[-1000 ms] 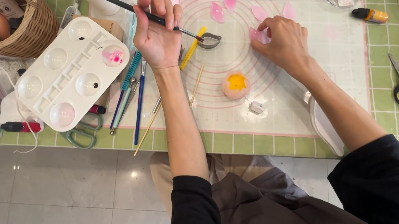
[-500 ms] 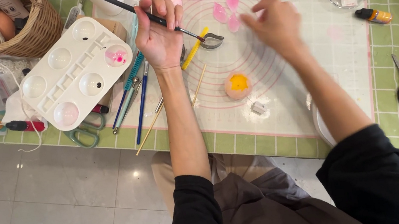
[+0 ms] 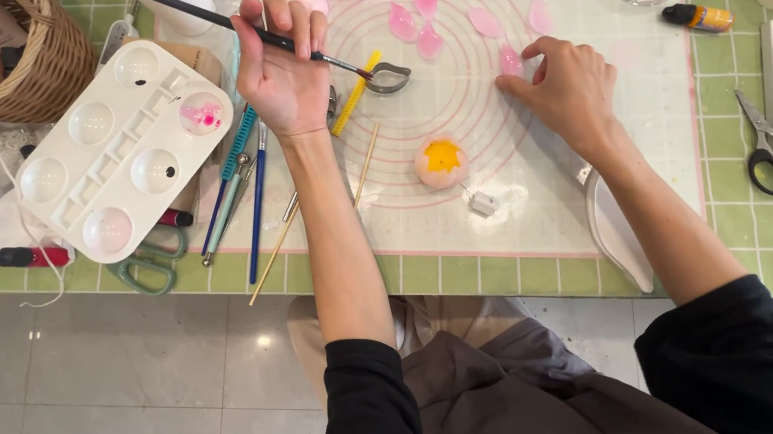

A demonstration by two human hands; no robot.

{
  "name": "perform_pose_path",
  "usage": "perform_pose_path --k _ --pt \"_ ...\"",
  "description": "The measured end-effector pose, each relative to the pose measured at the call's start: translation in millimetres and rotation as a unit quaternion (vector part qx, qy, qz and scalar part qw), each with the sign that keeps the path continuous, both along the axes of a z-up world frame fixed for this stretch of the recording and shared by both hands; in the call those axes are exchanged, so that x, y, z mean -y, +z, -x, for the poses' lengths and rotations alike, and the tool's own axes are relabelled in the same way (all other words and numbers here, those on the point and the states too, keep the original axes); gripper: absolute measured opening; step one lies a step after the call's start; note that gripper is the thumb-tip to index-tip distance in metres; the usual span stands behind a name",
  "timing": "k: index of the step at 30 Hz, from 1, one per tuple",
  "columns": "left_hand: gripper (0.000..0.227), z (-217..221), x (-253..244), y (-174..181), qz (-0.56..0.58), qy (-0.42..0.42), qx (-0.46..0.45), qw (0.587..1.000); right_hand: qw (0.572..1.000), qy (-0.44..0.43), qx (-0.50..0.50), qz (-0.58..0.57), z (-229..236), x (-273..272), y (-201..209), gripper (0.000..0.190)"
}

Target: Assembling wax petals to create a decorative flower candle.

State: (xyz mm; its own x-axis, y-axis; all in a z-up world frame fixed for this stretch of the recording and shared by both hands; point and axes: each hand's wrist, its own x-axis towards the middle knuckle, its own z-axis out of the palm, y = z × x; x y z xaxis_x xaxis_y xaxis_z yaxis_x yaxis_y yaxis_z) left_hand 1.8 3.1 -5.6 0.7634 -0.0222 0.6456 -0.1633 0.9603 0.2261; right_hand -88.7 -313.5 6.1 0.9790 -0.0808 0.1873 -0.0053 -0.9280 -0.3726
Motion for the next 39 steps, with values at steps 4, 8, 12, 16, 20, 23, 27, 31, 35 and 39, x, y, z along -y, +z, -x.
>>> perform_pose_path --k 4,8,12,16,20,23,27,31,35,39 --pt "0.029 1 2 0 -0.006 0.003 -0.002 1.000 1.000 -0.016 -0.003 -0.015 -3 -2 -4 0.038" --pt "0.030 1 3 2 -0.010 0.004 0.006 1.000 0.998 -0.018 0.000 -0.052 -13 -23 4 0.034" --pt "0.029 1 3 1 -0.010 0.006 0.006 1.000 0.997 -0.006 0.007 -0.072 -35 -45 -2 0.035" --pt "0.028 0 2 1 -0.001 0.000 0.002 1.000 0.996 0.001 0.035 -0.077 -57 -52 -14 0.034" --pt "0.028 -1 2 0 0.003 -0.006 0.003 1.000 0.995 -0.003 0.040 -0.096 -64 -51 -11 0.036" --pt "0.027 0 1 2 0.005 -0.002 -0.003 1.000 0.989 -0.021 0.026 -0.144 -68 -34 -11 0.034" --pt "0.028 0 2 2 0.015 -0.004 -0.002 1.000 0.987 -0.041 0.039 -0.152 -72 -5 -15 0.027" --pt "0.027 2 2 3 0.010 -0.005 -0.005 1.000 0.995 -0.024 0.037 -0.084 -68 -4 -13 0.030" --pt "0.026 3 0 3 0.018 -0.003 -0.016 1.000 0.996 -0.027 0.047 -0.075 -60 -11 -13 0.025" --pt "0.026 3 1 2 0.020 -0.005 -0.015 1.000 0.990 -0.010 0.109 -0.089 -52 9 -15 0.019"
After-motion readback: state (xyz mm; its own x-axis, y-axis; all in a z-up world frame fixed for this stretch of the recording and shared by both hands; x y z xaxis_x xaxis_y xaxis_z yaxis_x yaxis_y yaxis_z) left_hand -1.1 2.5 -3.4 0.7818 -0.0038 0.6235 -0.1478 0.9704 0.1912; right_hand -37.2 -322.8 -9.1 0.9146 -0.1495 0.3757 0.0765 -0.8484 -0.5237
